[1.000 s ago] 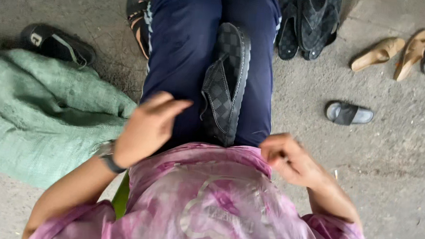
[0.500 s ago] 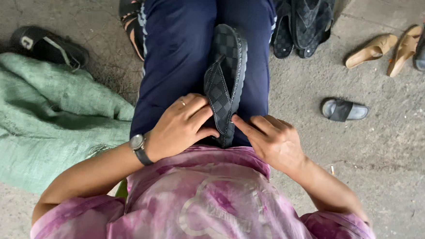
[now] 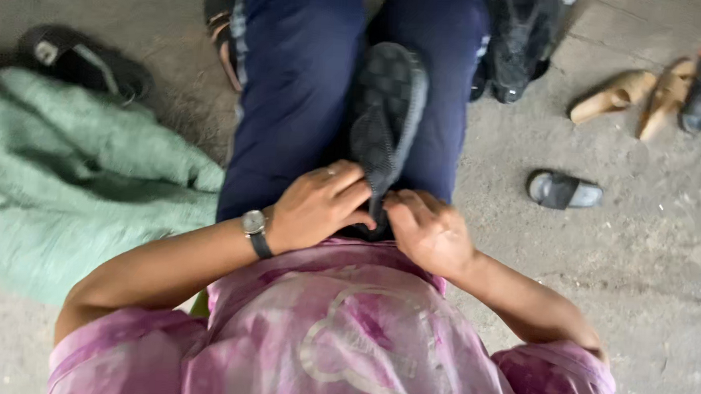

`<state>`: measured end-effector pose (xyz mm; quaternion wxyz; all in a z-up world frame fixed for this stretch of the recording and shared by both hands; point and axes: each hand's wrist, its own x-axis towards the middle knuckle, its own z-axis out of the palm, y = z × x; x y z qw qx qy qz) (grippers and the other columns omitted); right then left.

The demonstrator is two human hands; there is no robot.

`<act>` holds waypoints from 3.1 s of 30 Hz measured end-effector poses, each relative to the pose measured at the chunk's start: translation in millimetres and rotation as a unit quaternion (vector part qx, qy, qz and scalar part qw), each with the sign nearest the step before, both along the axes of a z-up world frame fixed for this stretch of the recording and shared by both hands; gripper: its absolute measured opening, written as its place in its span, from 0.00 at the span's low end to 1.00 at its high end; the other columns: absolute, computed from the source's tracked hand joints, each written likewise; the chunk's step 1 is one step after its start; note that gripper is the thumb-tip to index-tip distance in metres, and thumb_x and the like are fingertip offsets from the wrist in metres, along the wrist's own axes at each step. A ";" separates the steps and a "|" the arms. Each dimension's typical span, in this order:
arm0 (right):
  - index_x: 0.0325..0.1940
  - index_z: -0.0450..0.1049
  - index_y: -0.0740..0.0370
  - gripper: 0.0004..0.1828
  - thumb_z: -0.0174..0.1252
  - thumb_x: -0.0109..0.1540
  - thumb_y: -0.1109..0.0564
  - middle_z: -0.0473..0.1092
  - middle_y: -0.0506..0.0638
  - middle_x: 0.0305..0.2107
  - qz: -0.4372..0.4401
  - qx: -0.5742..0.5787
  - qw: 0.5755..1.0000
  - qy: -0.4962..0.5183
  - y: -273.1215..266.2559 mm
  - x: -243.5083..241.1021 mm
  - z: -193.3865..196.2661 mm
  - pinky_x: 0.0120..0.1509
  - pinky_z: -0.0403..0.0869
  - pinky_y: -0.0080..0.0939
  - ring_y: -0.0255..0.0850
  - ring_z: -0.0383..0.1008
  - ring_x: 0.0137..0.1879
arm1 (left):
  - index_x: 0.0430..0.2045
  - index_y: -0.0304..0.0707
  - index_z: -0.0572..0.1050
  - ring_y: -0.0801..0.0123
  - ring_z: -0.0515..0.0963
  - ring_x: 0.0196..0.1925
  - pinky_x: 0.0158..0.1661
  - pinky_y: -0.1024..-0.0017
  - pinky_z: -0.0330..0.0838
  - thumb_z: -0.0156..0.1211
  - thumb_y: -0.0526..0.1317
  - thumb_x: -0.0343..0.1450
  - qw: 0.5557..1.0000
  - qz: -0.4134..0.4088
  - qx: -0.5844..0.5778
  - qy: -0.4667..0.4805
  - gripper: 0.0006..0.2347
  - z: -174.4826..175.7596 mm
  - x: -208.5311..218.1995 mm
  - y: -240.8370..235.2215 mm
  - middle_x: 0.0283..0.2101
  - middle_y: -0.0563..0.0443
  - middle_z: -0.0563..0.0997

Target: The person sits with a black slip-on shoe on their lap and uses a needle and thread to sew the shoe's upper. They repeatedly push the needle through the material and pull the thread to secure the stitches.

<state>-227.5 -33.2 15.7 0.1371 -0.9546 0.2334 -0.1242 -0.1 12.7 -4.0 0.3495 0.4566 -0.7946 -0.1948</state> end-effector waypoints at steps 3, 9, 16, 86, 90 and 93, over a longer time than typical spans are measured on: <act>0.44 0.76 0.58 0.10 0.48 0.65 0.58 0.73 0.50 0.33 -0.016 0.022 0.999 0.019 -4.7 -1.5 13.2 0.31 0.77 0.41 0.47 0.79 0.34 | 0.41 0.33 0.70 0.50 0.80 0.36 0.32 0.61 0.76 0.59 0.50 0.70 0.998 -0.001 0.059 -0.025 0.17 24.9 8.8 5.6 0.36 0.42 0.72; 0.54 0.76 0.63 0.19 0.61 0.62 0.53 0.69 0.61 0.51 -0.001 0.150 0.988 0.021 -38.2 10.9 96.1 0.48 0.77 0.54 0.56 0.75 0.51 | 0.58 0.33 0.68 0.36 0.82 0.40 0.37 0.46 0.75 0.70 0.47 0.61 0.936 -0.011 0.351 -0.027 0.31 110.3 99.0 11.9 0.38 0.30 0.79; 0.51 0.76 0.69 0.14 0.64 0.63 0.61 0.72 0.56 0.37 0.088 0.215 0.960 -0.155 -52.7 64.5 145.3 0.46 0.75 0.44 0.45 0.73 0.38 | 0.30 0.48 0.79 0.73 0.80 0.30 0.25 0.67 0.73 0.60 0.47 0.71 0.922 0.087 0.342 -0.159 0.07 170.0 147.3 38.5 0.31 0.60 0.80; 0.51 0.82 0.68 0.05 0.61 0.75 0.71 0.77 0.57 0.45 -0.320 0.139 0.937 0.024 -81.4 -187.0 42.0 0.50 0.72 0.41 0.44 0.77 0.46 | 0.43 0.54 0.78 0.61 0.77 0.36 0.17 0.60 0.64 0.53 0.28 0.65 0.914 0.170 0.184 -0.320 0.18 54.6 100.9 20.6 0.42 0.51 0.76; 0.64 0.86 0.60 0.20 0.75 0.69 0.55 0.82 0.51 0.55 -0.313 -0.184 0.905 0.221 -101.6 -167.7 38.4 0.37 0.74 0.43 0.47 0.83 0.46 | 0.49 0.25 0.83 0.47 0.79 0.46 0.42 0.55 0.73 0.50 0.21 0.61 0.924 0.273 0.058 -0.261 0.23 50.3 133.6 1.5 0.50 0.36 0.72; 0.59 0.75 0.71 0.15 0.55 0.67 0.69 0.75 0.64 0.53 -0.248 0.087 0.964 0.042 -49.1 -57.5 69.8 0.24 0.62 0.38 0.42 0.69 0.30 | 0.46 0.20 0.75 0.28 0.69 0.57 0.66 0.31 0.47 0.62 0.36 0.65 0.971 0.150 0.039 -0.183 0.18 61.8 61.3 -5.4 0.50 0.25 0.74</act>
